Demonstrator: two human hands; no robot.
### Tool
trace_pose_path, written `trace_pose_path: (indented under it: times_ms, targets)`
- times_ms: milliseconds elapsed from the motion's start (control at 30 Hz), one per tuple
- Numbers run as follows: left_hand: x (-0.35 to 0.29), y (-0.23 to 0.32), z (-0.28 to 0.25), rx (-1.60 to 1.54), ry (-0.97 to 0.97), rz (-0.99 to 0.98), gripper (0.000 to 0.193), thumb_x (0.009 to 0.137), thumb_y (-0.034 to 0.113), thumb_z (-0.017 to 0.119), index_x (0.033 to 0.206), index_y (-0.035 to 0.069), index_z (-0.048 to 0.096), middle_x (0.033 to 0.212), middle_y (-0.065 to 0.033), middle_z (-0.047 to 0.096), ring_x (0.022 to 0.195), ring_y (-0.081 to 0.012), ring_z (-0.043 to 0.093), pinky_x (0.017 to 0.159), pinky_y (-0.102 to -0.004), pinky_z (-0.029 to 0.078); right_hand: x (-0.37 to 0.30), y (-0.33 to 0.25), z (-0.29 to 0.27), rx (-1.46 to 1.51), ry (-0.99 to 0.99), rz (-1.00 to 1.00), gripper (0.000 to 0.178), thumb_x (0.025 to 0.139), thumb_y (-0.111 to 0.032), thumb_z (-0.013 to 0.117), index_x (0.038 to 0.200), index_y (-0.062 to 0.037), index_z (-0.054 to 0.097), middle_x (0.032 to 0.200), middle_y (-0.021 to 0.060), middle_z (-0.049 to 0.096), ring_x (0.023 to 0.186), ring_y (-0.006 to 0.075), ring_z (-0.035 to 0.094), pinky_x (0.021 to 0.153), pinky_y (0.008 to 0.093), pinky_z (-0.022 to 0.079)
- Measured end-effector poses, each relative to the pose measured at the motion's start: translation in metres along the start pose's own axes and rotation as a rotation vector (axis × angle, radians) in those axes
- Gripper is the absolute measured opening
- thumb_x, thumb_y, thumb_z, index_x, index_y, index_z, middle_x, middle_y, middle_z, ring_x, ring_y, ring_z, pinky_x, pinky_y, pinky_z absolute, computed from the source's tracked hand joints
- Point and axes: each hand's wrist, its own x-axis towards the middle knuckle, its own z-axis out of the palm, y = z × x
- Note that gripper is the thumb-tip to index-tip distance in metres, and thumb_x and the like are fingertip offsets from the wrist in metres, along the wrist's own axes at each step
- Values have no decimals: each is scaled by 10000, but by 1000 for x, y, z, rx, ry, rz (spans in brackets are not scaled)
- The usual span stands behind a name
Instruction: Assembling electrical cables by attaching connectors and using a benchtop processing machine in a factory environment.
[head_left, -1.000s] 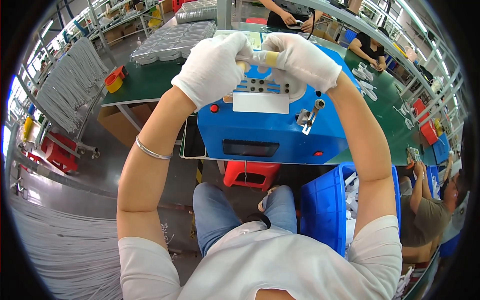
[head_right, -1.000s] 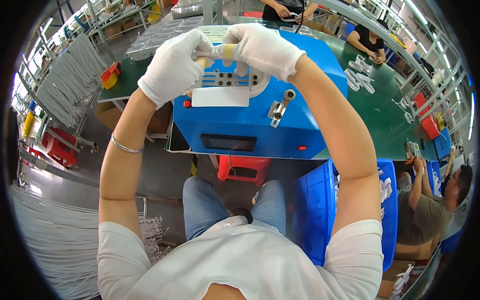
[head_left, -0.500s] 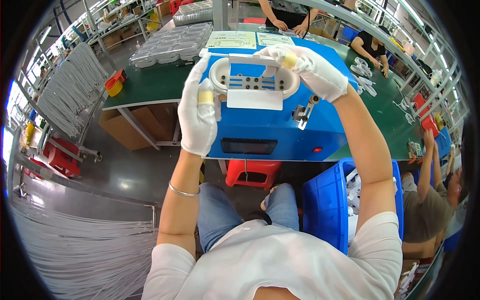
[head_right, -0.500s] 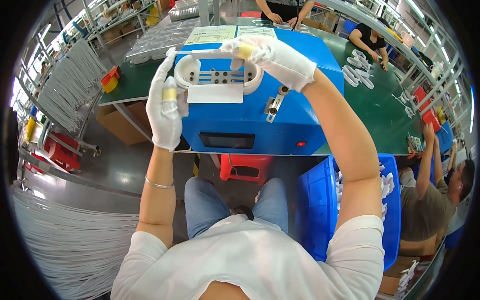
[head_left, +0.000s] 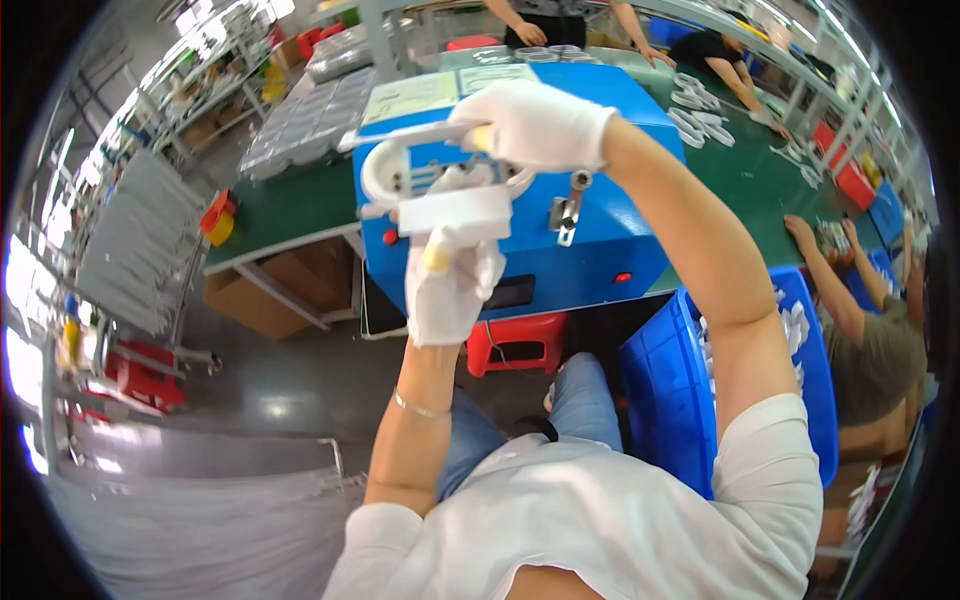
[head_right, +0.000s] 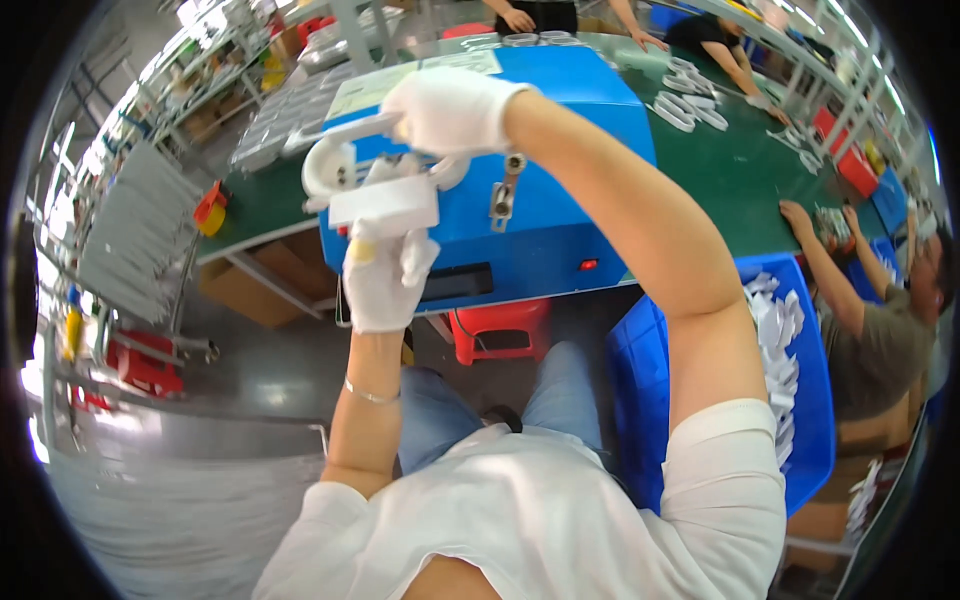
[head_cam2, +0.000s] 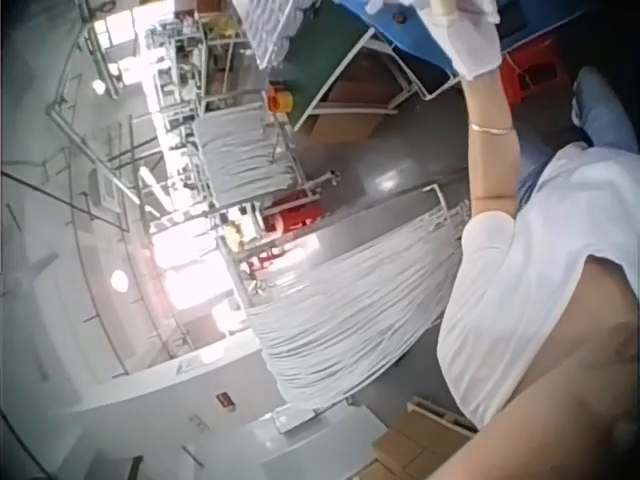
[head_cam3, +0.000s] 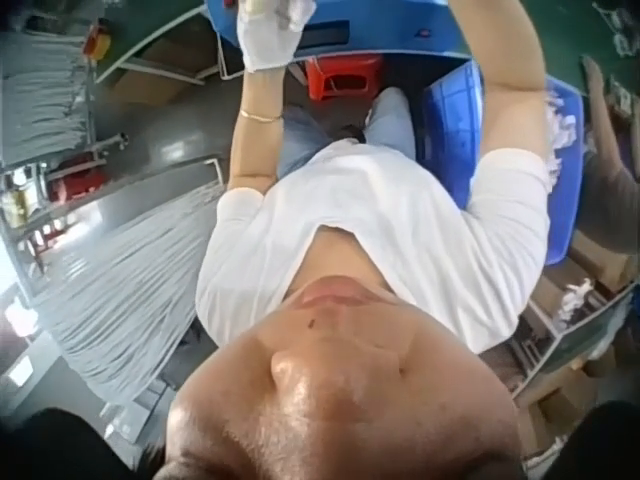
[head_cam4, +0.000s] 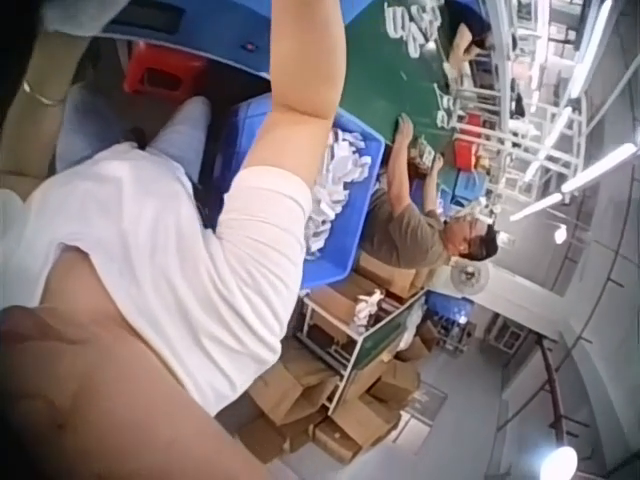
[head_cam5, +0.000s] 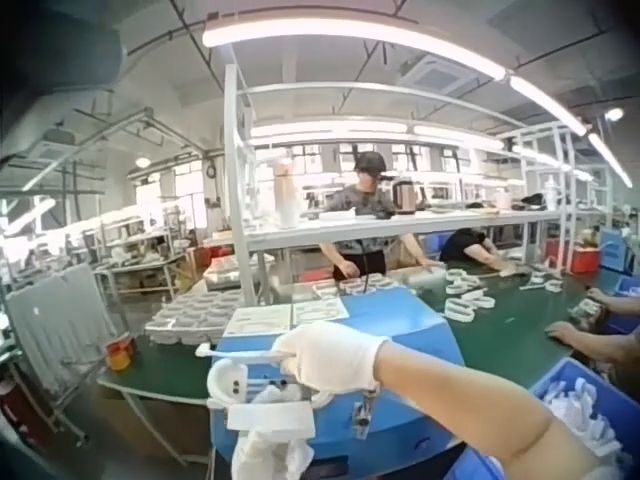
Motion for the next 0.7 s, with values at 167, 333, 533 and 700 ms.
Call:
trace_pose_path:
  times_ms: [167, 333, 533, 700]
  targets:
    - [-13, 38, 85, 567, 100, 152, 1072, 547, 387, 889, 1363, -33, 335, 1268, -214, 517, 824, -179, 622, 489, -198, 441, -26, -19, -59, -282, 250, -383, 110, 781, -88, 560, 751, -4, 623, 738, 132, 641, 601, 209, 601, 554, 325, 484]
    - [-27, 58, 31, 854, -101, -175, 1156, 560, 408, 874, 1426, -25, 244, 1310, -208, 491, 685, -126, 585, 579, -212, 477, -143, 115, -90, 521, 495, 592, 227, 850, -221, 627, 920, -9, 669, 672, -6, 581, 593, 70, 510, 511, 237, 405]
    - [-75, 69, -20, 943, 118, -406, 981, 660, 422, 820, 1372, -58, 344, 1212, -218, 546, 702, -138, 596, 604, -226, 495, -351, 218, -46, 440, 589, 1435, 255, 873, -293, 601, 920, -43, 608, 816, 65, 625, 743, 166, 622, 615, 318, 504]
    - [-65, 50, -24, 1001, 109, -434, 901, 721, 456, 762, 1355, -57, 378, 1167, -217, 574, 708, -144, 604, 616, -241, 501, -480, 237, 11, -708, -362, 1335, 227, 836, -196, 570, 1022, -87, 639, 1001, 176, 653, 947, 326, 636, 809, 427, 513]
